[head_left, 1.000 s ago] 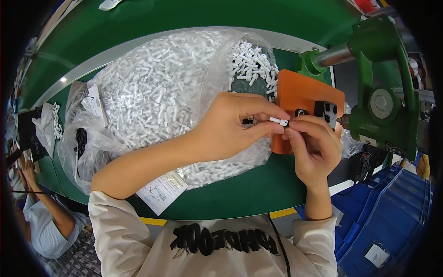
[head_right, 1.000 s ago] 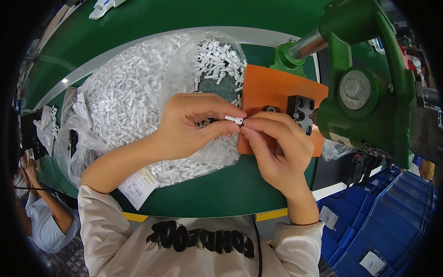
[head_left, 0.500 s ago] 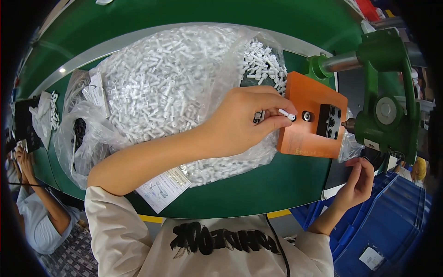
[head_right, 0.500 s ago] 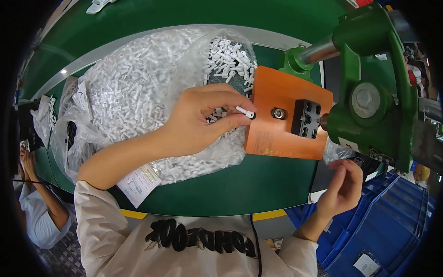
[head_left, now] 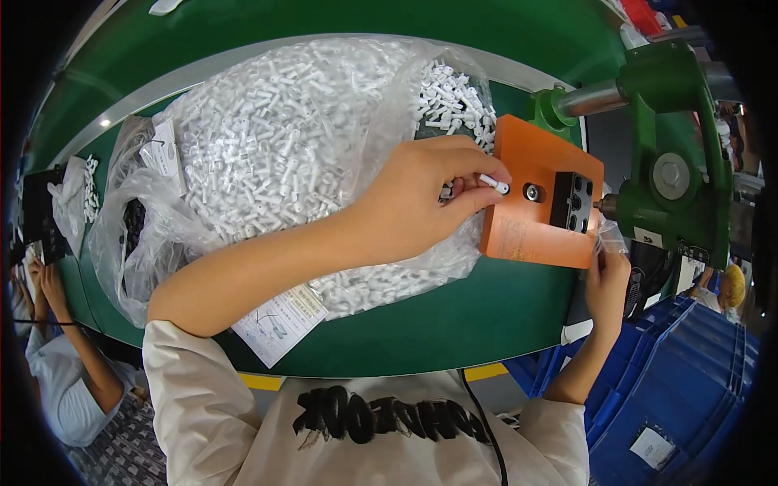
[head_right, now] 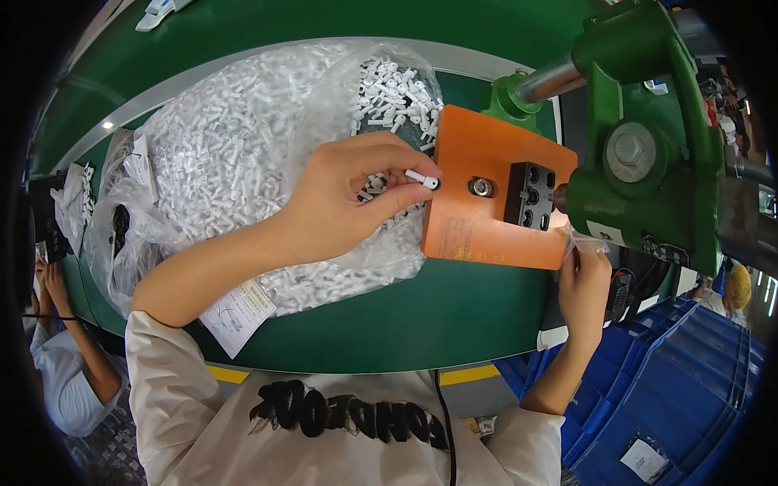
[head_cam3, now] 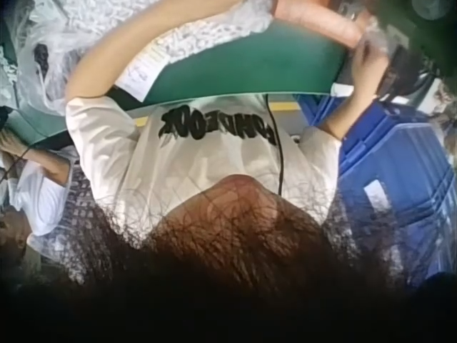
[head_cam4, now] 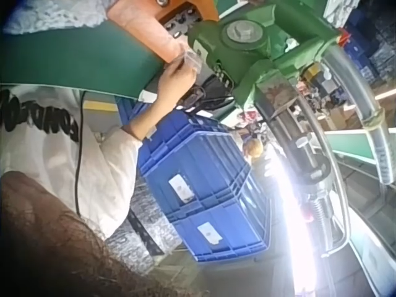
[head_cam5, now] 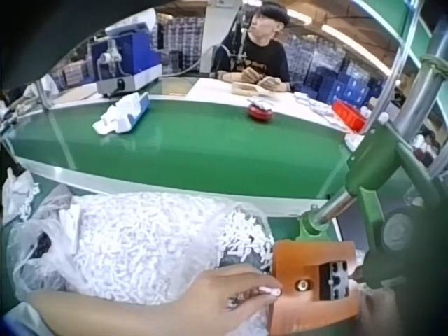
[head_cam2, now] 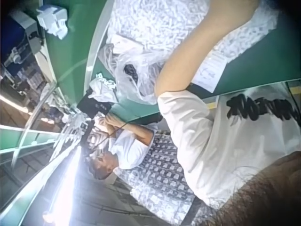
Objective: The person assembles small plastic components by hand, pressing small white parts into an orange base using a manual press machine.
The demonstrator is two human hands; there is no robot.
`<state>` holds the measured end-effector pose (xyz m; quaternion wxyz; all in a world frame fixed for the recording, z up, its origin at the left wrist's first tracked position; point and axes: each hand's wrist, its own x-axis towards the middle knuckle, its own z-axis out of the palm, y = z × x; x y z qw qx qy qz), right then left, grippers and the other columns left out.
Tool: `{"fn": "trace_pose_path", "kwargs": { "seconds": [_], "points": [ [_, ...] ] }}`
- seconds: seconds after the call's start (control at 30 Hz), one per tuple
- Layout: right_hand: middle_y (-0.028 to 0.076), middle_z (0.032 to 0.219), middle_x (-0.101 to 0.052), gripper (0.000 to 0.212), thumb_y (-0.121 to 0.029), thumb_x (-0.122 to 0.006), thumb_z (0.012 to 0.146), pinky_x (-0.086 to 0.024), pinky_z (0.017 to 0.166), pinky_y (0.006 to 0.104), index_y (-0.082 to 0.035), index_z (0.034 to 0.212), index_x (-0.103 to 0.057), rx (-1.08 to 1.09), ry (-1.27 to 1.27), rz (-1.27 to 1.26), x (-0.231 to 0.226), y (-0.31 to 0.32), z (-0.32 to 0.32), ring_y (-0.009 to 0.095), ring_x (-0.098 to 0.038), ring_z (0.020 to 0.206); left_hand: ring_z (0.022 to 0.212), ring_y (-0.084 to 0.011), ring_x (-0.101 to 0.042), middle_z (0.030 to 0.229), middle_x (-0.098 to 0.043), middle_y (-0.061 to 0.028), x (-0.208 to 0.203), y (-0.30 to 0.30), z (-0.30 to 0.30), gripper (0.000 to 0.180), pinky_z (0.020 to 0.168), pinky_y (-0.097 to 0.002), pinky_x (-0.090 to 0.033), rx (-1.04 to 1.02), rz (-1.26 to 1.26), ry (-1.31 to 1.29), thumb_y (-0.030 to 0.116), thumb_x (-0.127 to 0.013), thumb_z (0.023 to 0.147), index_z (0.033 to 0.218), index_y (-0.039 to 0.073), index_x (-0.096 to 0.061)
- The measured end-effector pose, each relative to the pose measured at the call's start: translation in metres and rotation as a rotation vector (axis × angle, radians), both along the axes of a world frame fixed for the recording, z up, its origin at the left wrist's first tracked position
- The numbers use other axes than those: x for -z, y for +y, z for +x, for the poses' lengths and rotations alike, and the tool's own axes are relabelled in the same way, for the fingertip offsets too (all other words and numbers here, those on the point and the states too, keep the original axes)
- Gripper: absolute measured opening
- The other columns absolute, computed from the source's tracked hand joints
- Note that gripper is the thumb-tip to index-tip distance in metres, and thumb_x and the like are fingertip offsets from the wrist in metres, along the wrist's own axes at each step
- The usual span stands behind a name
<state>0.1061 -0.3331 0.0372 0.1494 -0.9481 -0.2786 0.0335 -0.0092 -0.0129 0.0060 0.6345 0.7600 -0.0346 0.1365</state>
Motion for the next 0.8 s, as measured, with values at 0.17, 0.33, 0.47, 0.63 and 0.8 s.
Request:
{"fn": "trace_pose_path", "kwargs": {
  "seconds": [0.17, 0.33, 0.47, 0.63, 0.8],
  "points": [
    [0.023, 0.076, -0.059, 0.016, -0.001, -0.056, 0.090, -0.042, 0.060, 0.0403, 0.003, 0.103, -0.064, 0.051, 0.044, -0.066, -0.010, 0.013, 0.002, 0.036, -0.056, 0.066, 0.074, -0.0145, -0.061, 0.088, -0.067, -0.0067, 0.000, 0.000, -0.003, 0.016, 0.070, -0.0278, -0.050, -0.016, 0.022, -0.021, 0.006, -0.072, 0.086, 0.101, 0.002, -0.071],
    [0.022, 0.074, -0.058, 0.011, -0.002, -0.058, 0.089, -0.042, 0.060, 0.0430, 0.003, 0.096, -0.064, -0.082, -0.030, 0.026, 0.003, 0.001, 0.009, 0.036, -0.054, 0.064, 0.073, -0.0144, -0.061, 0.087, -0.067, -0.0066, 0.000, -0.001, -0.002, 0.016, 0.070, -0.0275, -0.050, -0.009, 0.025, -0.013, 0.006, -0.073, 0.085, 0.100, 0.002, -0.071],
    [0.022, 0.074, -0.057, 0.007, -0.003, -0.057, 0.089, -0.041, 0.060, 0.0439, 0.003, 0.091, -0.062, -0.126, -0.046, 0.003, 0.001, 0.001, 0.016, 0.038, -0.053, 0.064, 0.075, -0.0137, -0.061, 0.089, -0.066, -0.0067, 0.002, -0.002, -0.002, 0.016, 0.071, -0.0268, -0.050, 0.006, -0.035, 0.019, 0.004, -0.072, 0.086, 0.101, 0.002, -0.071],
    [0.022, 0.076, -0.058, 0.011, -0.002, -0.056, 0.089, -0.041, 0.061, 0.0456, 0.002, 0.097, -0.061, -0.159, -0.043, -0.048, -0.003, 0.002, 0.016, 0.041, -0.055, 0.068, 0.076, -0.0135, -0.060, 0.090, -0.066, -0.0067, -0.001, 0.000, -0.002, 0.016, 0.071, -0.0266, -0.050, 0.005, -0.010, 0.007, 0.004, -0.072, 0.086, 0.102, 0.001, -0.071],
    [0.024, 0.077, -0.058, 0.014, -0.002, -0.056, 0.089, -0.042, 0.062, 0.0469, 0.003, 0.100, -0.061, -0.123, -0.071, 0.040, -0.004, 0.005, 0.009, 0.042, -0.056, 0.069, 0.075, -0.0136, -0.061, 0.089, -0.066, -0.0068, 0.000, 0.000, -0.002, 0.016, 0.071, -0.0264, -0.051, -0.007, 0.004, -0.006, 0.005, -0.072, 0.086, 0.102, 0.002, -0.071]
  ]
}}
